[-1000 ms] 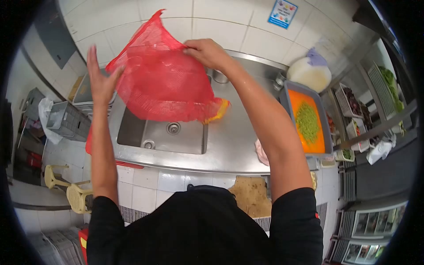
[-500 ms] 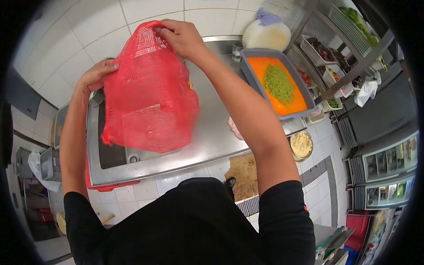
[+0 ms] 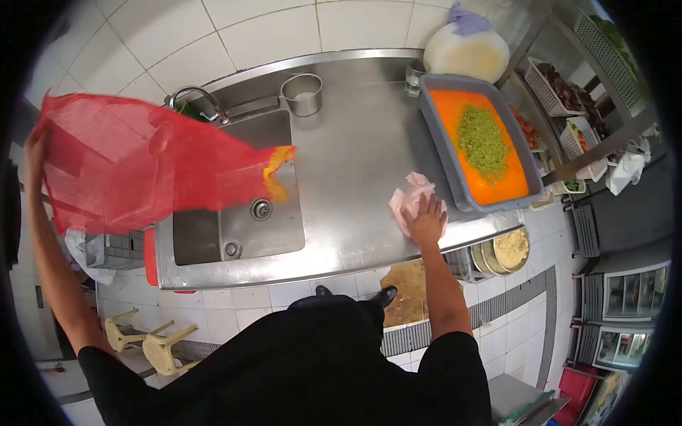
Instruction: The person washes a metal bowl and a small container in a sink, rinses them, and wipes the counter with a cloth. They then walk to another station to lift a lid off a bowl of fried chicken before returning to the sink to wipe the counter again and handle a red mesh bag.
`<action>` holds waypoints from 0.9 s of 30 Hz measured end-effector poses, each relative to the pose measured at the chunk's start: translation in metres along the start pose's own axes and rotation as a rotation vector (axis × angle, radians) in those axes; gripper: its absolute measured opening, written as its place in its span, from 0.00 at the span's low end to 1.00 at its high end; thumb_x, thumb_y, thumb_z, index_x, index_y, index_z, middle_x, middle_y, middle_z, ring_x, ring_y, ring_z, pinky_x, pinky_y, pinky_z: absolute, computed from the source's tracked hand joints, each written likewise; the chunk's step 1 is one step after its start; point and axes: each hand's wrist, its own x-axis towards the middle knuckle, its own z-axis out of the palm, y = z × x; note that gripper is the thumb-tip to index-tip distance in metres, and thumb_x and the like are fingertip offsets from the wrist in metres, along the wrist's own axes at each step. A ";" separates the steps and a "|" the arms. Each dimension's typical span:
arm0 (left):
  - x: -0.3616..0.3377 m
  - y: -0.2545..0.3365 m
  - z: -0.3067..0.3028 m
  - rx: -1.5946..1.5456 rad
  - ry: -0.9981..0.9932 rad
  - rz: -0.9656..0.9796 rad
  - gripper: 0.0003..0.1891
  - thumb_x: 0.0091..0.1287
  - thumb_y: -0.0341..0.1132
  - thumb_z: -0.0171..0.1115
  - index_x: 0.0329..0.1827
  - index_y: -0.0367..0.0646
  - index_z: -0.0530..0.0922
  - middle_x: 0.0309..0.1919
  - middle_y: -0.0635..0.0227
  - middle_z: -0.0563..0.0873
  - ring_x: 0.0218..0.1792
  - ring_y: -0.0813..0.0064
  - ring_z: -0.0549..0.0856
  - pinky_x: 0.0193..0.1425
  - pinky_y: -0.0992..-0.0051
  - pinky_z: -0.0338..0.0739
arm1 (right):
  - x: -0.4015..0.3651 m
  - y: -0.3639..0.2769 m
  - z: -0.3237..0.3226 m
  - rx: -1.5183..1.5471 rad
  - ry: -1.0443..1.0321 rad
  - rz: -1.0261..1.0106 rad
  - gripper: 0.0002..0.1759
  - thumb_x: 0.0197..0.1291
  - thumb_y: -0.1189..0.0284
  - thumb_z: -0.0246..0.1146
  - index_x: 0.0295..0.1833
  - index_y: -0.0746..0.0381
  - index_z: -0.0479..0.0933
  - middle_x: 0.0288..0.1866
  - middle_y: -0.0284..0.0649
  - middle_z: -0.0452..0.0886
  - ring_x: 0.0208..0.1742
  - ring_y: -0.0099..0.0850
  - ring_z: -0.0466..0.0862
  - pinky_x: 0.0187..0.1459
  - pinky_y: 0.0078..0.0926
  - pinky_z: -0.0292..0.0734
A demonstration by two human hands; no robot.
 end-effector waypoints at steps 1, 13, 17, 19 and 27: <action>0.027 -0.045 -0.019 -0.066 0.073 0.028 0.20 0.68 0.43 0.59 0.57 0.38 0.79 0.44 0.66 0.84 0.42 0.74 0.81 0.47 0.75 0.76 | 0.005 -0.004 0.006 -0.029 0.087 0.029 0.41 0.56 0.40 0.58 0.70 0.51 0.65 0.72 0.49 0.64 0.72 0.51 0.62 0.66 0.61 0.57; -0.039 0.040 0.057 0.004 -0.176 0.070 0.17 0.70 0.40 0.55 0.54 0.38 0.80 0.24 0.73 0.78 0.23 0.84 0.73 0.27 0.77 0.68 | -0.014 -0.330 0.032 0.890 -0.152 -0.424 0.12 0.57 0.72 0.57 0.45 0.53 0.81 0.44 0.41 0.84 0.48 0.38 0.82 0.54 0.37 0.74; -0.065 0.006 0.070 -0.105 -0.155 -0.109 0.15 0.70 0.39 0.56 0.50 0.36 0.81 0.23 0.78 0.76 0.21 0.88 0.70 0.24 0.80 0.65 | -0.014 -0.266 0.028 1.253 -0.148 0.112 0.17 0.62 0.71 0.55 0.55 0.61 0.78 0.48 0.49 0.83 0.47 0.44 0.83 0.50 0.38 0.78; -0.071 -0.052 0.077 -0.095 -0.188 -0.188 0.16 0.70 0.40 0.57 0.51 0.36 0.80 0.23 0.77 0.76 0.21 0.89 0.69 0.23 0.81 0.63 | -0.006 -0.189 -0.047 1.154 -0.010 0.317 0.18 0.63 0.69 0.56 0.56 0.65 0.76 0.49 0.50 0.82 0.47 0.44 0.83 0.51 0.37 0.76; -0.153 -0.083 0.095 -0.189 -0.212 -0.328 0.17 0.70 0.41 0.59 0.51 0.33 0.80 0.31 0.74 0.81 0.32 0.84 0.76 0.37 0.80 0.72 | 0.039 -0.033 0.028 0.097 0.232 0.102 0.34 0.64 0.56 0.56 0.66 0.72 0.66 0.67 0.66 0.65 0.68 0.60 0.65 0.69 0.50 0.58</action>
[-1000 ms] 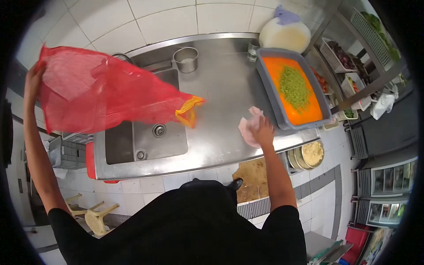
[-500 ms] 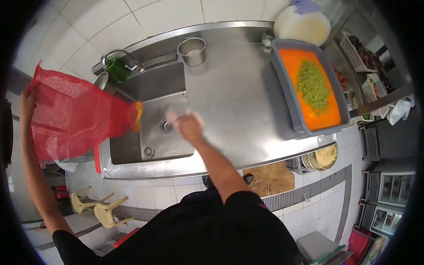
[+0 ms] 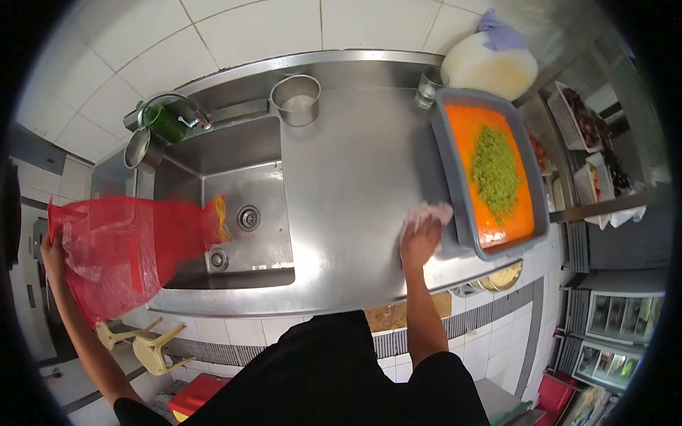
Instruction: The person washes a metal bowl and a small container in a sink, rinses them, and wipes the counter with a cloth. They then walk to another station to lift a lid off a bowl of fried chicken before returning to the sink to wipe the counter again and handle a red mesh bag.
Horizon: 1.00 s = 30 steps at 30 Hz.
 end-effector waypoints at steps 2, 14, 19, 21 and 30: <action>-0.010 0.007 0.003 0.057 -0.016 -0.006 0.18 0.70 0.40 0.59 0.51 0.32 0.80 0.34 0.73 0.82 0.35 0.83 0.77 0.41 0.79 0.73 | 0.066 -0.030 0.042 0.087 0.016 -0.078 0.30 0.64 0.60 0.56 0.66 0.67 0.67 0.67 0.60 0.67 0.68 0.55 0.66 0.68 0.52 0.58; -0.037 0.104 0.067 0.110 -0.093 -0.126 0.16 0.71 0.32 0.55 0.55 0.31 0.78 0.39 0.70 0.85 0.39 0.84 0.79 0.44 0.81 0.74 | 0.254 -0.286 0.158 0.130 -0.108 -0.068 0.41 0.56 0.46 0.61 0.68 0.63 0.65 0.70 0.54 0.63 0.72 0.53 0.59 0.68 0.59 0.51; -0.040 0.122 0.095 0.089 -0.077 -0.110 0.15 0.71 0.32 0.55 0.54 0.31 0.78 0.37 0.69 0.85 0.38 0.85 0.79 0.43 0.80 0.74 | 0.267 -0.284 0.174 0.138 -0.126 -0.114 0.37 0.58 0.49 0.60 0.66 0.62 0.67 0.69 0.51 0.65 0.72 0.52 0.60 0.68 0.58 0.52; -0.041 0.119 0.092 0.100 -0.068 -0.079 0.15 0.71 0.32 0.55 0.54 0.31 0.79 0.36 0.69 0.85 0.37 0.85 0.78 0.42 0.80 0.74 | 0.272 -0.267 0.180 0.188 -0.113 -0.190 0.33 0.58 0.52 0.61 0.65 0.61 0.70 0.68 0.49 0.67 0.71 0.49 0.62 0.68 0.57 0.53; -0.011 0.125 0.090 0.320 0.002 0.180 0.15 0.69 0.35 0.57 0.51 0.33 0.80 0.29 0.68 0.84 0.30 0.82 0.77 0.36 0.75 0.73 | 0.090 -0.289 0.110 0.623 -0.301 -0.500 0.16 0.59 0.68 0.58 0.53 0.57 0.78 0.58 0.39 0.77 0.62 0.36 0.74 0.63 0.41 0.63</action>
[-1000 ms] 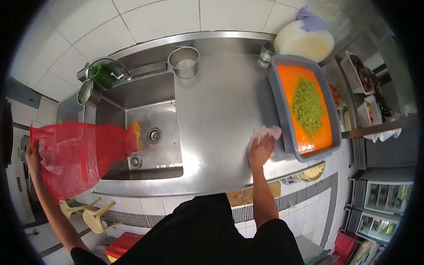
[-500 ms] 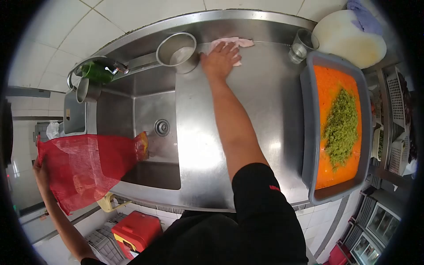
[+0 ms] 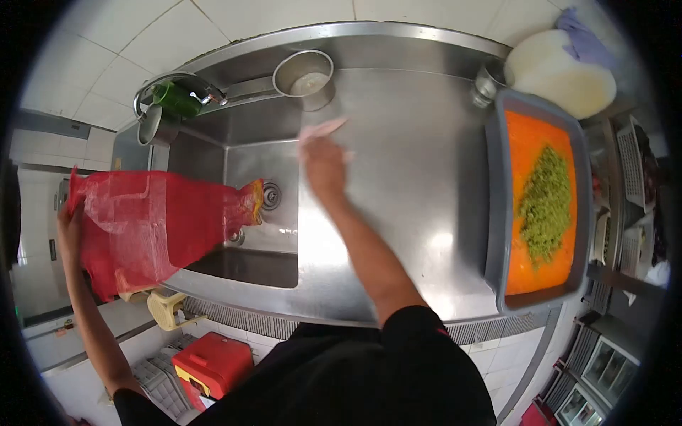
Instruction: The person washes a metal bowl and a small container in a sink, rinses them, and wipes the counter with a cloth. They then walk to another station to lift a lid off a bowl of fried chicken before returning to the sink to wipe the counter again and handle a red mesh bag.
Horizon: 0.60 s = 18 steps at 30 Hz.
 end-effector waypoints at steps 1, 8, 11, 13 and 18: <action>0.011 -0.005 0.002 0.122 0.028 -0.015 0.15 0.69 0.35 0.58 0.53 0.34 0.79 0.30 0.64 0.84 0.30 0.78 0.78 0.37 0.73 0.74 | -0.020 -0.022 0.034 0.085 -0.018 -0.045 0.16 0.60 0.67 0.58 0.53 0.54 0.79 0.56 0.37 0.80 0.63 0.36 0.74 0.64 0.42 0.62; 0.046 0.059 -0.052 0.293 0.196 -0.010 0.18 0.70 0.39 0.56 0.56 0.37 0.79 0.41 0.50 0.86 0.43 0.67 0.85 0.50 0.67 0.75 | -0.040 -0.101 -0.057 0.492 -0.031 0.141 0.17 0.59 0.72 0.56 0.54 0.60 0.77 0.52 0.47 0.80 0.51 0.47 0.81 0.53 0.40 0.76; 0.043 0.025 -0.091 0.150 0.347 0.149 0.18 0.70 0.40 0.55 0.57 0.38 0.79 0.43 0.54 0.87 0.45 0.66 0.85 0.52 0.69 0.75 | -0.080 -0.052 -0.105 0.469 0.166 0.217 0.18 0.60 0.73 0.55 0.56 0.58 0.77 0.53 0.47 0.80 0.53 0.47 0.80 0.54 0.38 0.75; 0.035 0.028 -0.111 -0.061 0.444 0.249 0.19 0.71 0.39 0.55 0.58 0.37 0.78 0.45 0.56 0.87 0.46 0.66 0.85 0.54 0.70 0.75 | -0.111 -0.033 -0.154 0.403 0.184 0.327 0.18 0.60 0.75 0.54 0.56 0.60 0.77 0.54 0.47 0.80 0.53 0.47 0.80 0.54 0.37 0.75; 0.051 -0.020 -0.101 0.115 0.463 0.373 0.19 0.71 0.39 0.55 0.60 0.37 0.77 0.47 0.57 0.86 0.47 0.69 0.84 0.53 0.72 0.74 | -0.197 -0.001 -0.221 0.171 0.380 0.397 0.19 0.59 0.77 0.53 0.56 0.65 0.77 0.52 0.49 0.81 0.52 0.46 0.81 0.55 0.34 0.74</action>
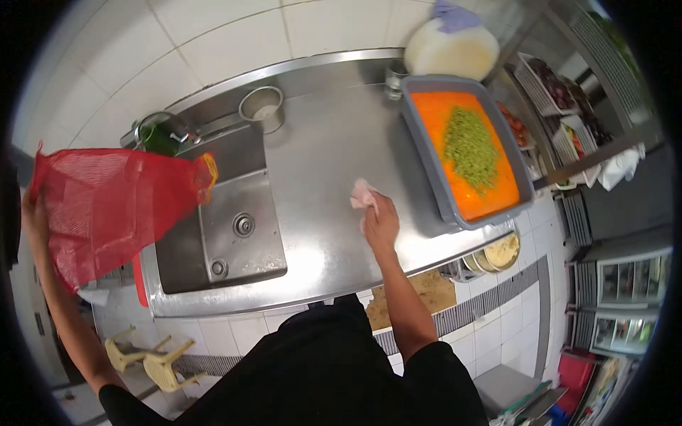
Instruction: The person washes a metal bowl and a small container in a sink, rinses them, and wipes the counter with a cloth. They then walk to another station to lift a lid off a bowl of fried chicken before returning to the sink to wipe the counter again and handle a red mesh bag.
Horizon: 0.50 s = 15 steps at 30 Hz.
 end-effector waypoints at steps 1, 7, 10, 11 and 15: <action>0.002 0.000 -0.011 0.005 -0.018 -0.091 0.19 0.71 0.38 0.55 0.61 0.37 0.76 0.48 0.56 0.86 0.46 0.69 0.84 0.53 0.71 0.74 | -0.015 0.011 -0.016 -0.098 0.047 -0.029 0.19 0.59 0.77 0.53 0.55 0.65 0.77 0.51 0.49 0.81 0.52 0.47 0.80 0.56 0.34 0.74; -0.006 -0.085 -0.010 -0.095 -0.021 -0.042 0.21 0.73 0.43 0.54 0.61 0.36 0.76 0.47 0.61 0.85 0.44 0.70 0.83 0.50 0.71 0.75 | -0.071 0.069 -0.052 -0.723 0.240 0.084 0.23 0.59 0.70 0.57 0.61 0.61 0.72 0.61 0.48 0.73 0.62 0.47 0.73 0.60 0.47 0.67; -0.004 -0.075 -0.009 -0.144 -0.109 -0.173 0.22 0.73 0.46 0.54 0.60 0.37 0.77 0.46 0.63 0.85 0.43 0.72 0.82 0.49 0.72 0.75 | -0.073 0.073 -0.008 -0.816 0.133 0.050 0.26 0.66 0.61 0.53 0.68 0.56 0.67 0.70 0.46 0.66 0.69 0.49 0.65 0.65 0.58 0.58; 0.000 -0.055 -0.007 -0.119 -0.133 -0.169 0.24 0.73 0.48 0.54 0.60 0.37 0.77 0.46 0.62 0.85 0.45 0.73 0.82 0.50 0.73 0.74 | -0.067 0.057 0.011 -0.761 0.102 -0.033 0.23 0.63 0.64 0.55 0.64 0.55 0.69 0.64 0.45 0.70 0.61 0.45 0.70 0.59 0.51 0.62; 0.006 -0.010 0.024 -0.336 -0.213 -0.126 0.24 0.73 0.48 0.53 0.60 0.36 0.77 0.47 0.60 0.85 0.47 0.72 0.81 0.53 0.73 0.73 | -0.073 -0.005 0.088 -0.538 -0.085 -0.263 0.11 0.61 0.64 0.57 0.48 0.53 0.77 0.52 0.38 0.78 0.52 0.38 0.76 0.52 0.42 0.68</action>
